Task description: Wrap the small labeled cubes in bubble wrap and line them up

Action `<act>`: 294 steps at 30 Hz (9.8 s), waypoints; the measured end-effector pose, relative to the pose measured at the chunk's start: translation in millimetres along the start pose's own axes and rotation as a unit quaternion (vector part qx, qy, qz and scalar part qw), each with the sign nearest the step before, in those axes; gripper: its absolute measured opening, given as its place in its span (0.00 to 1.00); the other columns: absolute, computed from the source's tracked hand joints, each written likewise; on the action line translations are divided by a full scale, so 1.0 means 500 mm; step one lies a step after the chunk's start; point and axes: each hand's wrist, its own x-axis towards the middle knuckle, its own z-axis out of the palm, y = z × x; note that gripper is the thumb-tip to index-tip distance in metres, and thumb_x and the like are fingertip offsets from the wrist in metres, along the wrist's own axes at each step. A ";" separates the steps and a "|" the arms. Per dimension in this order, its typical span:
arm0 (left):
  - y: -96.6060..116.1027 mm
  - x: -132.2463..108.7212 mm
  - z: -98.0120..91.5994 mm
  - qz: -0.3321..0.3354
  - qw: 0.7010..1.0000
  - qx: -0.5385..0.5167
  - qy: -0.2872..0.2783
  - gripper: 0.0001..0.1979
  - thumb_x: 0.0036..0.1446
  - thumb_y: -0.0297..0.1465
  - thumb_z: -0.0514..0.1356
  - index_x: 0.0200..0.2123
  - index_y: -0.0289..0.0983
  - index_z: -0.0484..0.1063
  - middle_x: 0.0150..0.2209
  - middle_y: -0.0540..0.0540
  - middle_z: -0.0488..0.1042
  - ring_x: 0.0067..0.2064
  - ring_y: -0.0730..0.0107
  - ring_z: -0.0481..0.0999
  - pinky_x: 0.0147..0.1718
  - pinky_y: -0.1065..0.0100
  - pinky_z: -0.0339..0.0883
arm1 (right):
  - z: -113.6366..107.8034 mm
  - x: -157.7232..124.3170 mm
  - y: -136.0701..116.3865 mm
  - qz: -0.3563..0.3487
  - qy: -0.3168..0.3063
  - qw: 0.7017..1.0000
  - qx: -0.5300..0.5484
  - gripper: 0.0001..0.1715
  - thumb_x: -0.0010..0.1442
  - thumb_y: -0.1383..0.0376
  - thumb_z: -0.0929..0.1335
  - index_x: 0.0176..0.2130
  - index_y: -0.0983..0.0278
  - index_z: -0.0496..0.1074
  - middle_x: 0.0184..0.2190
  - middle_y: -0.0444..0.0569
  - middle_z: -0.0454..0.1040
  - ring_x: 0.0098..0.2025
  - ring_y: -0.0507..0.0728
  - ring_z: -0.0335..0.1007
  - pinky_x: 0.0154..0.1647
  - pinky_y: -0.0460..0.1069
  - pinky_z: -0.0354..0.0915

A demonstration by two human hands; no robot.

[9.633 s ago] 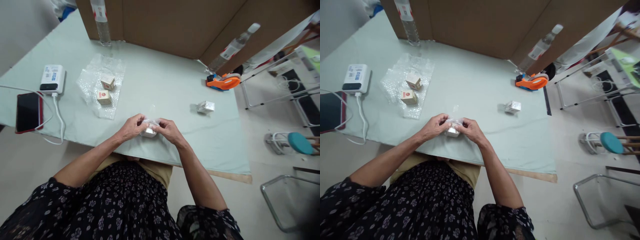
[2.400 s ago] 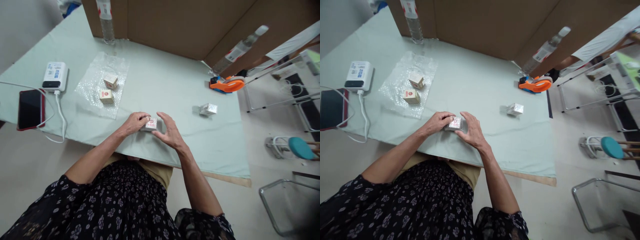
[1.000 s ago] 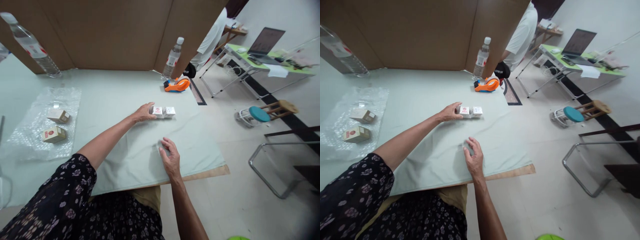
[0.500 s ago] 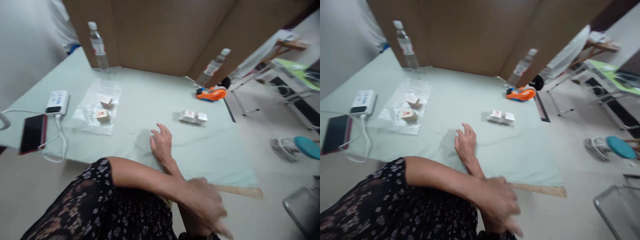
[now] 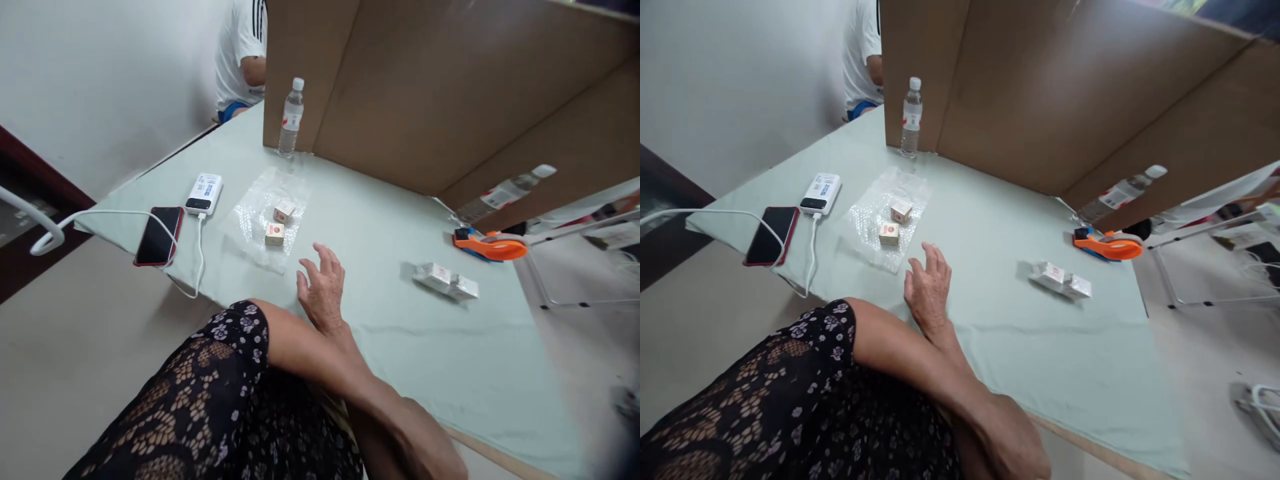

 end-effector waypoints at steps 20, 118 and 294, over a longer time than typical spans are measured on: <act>-0.237 -0.551 -0.203 -0.572 0.599 0.171 0.533 0.30 0.56 0.41 0.65 0.59 0.36 0.67 0.51 0.37 0.67 0.48 0.54 0.75 0.47 0.54 0.73 | 0.150 0.338 0.125 0.107 -0.197 0.967 0.119 0.36 0.51 0.59 0.73 0.58 0.64 0.69 0.57 0.59 0.72 0.56 0.67 0.69 0.57 0.62 0.66; -0.106 -0.352 -0.020 -0.412 0.831 0.117 0.355 0.30 0.57 0.29 0.59 0.64 0.36 0.63 0.44 0.41 0.72 0.46 0.58 0.72 0.48 0.59 0.68 | -0.123 -0.148 0.218 0.247 -0.097 0.934 0.240 0.29 0.49 0.60 0.72 0.52 0.62 0.72 0.45 0.50 0.77 0.35 0.55 0.69 0.38 0.52 0.68; -0.150 -0.194 -0.097 -0.307 0.921 0.162 0.176 0.09 0.61 0.24 0.56 0.41 0.37 0.75 0.43 0.43 0.76 0.46 0.59 0.71 0.47 0.59 0.69 | -0.232 -0.232 0.221 0.472 -0.095 0.874 0.072 0.34 0.53 0.45 0.69 0.50 0.66 0.73 0.31 0.49 0.78 0.30 0.59 0.73 0.39 0.55 0.67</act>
